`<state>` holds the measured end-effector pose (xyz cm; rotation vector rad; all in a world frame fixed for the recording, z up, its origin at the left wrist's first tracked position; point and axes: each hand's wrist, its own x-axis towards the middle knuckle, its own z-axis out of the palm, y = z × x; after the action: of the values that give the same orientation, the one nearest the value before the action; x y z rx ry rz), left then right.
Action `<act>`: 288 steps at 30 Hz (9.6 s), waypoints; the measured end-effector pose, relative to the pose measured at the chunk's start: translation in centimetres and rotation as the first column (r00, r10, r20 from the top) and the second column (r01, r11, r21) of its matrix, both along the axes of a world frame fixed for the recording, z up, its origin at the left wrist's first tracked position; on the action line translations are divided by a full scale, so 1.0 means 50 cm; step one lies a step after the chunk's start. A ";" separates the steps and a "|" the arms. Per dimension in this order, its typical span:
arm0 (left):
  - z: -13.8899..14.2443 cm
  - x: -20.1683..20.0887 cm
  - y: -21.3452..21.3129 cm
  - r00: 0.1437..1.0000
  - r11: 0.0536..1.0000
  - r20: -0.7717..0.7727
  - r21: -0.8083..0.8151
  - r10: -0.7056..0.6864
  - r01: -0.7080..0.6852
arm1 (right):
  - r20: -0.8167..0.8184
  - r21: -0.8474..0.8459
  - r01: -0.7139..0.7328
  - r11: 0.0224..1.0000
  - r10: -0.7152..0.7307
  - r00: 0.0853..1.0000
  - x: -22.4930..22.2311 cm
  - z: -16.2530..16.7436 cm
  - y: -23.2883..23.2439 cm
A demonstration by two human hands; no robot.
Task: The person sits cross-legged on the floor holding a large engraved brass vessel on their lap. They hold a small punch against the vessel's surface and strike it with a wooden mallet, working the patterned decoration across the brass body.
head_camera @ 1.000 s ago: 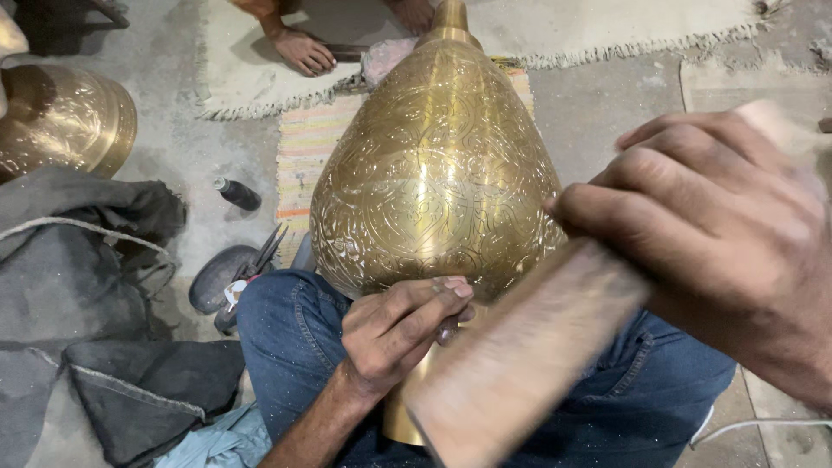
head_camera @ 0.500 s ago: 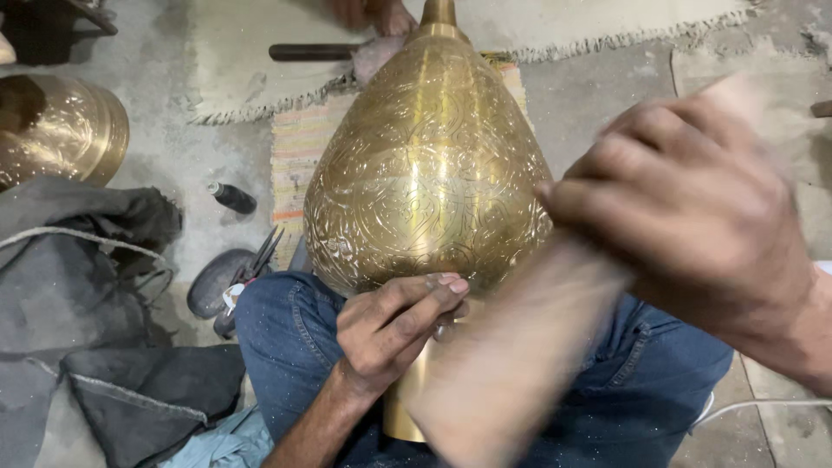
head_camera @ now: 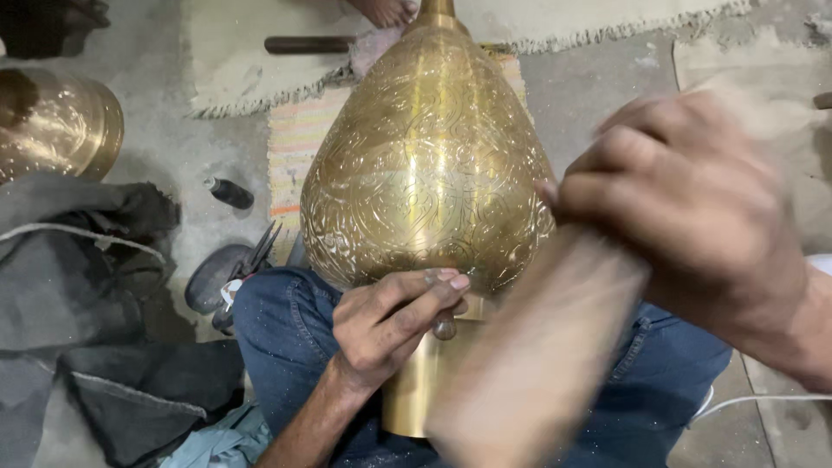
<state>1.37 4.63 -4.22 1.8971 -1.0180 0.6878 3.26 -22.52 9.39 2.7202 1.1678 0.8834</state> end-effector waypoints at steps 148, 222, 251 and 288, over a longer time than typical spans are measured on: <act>-0.039 -0.022 0.014 0.901 0.784 -0.360 -0.475 0.241 -0.400 | -0.754 0.645 0.690 0.329 0.122 0.646 -0.048 -0.308 -0.145; -0.078 -0.003 -0.017 0.986 0.957 0.009 -0.240 0.169 -0.161 | 0.088 -0.050 0.109 0.993 -0.104 0.991 -0.020 0.028 0.039; -0.094 0.010 -0.022 0.993 0.979 0.009 -0.164 0.122 -0.119 | 0.252 -0.298 0.167 0.940 -0.091 0.963 -0.016 0.011 0.002; -0.077 0.001 -0.003 0.982 0.977 0.032 -0.106 0.187 -0.183 | -0.190 0.082 0.260 0.962 -0.241 0.952 -0.038 0.024 0.033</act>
<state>1.42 4.46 -8.05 1.9095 -0.8217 0.8741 1.37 -20.89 10.58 2.9992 0.7886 0.6991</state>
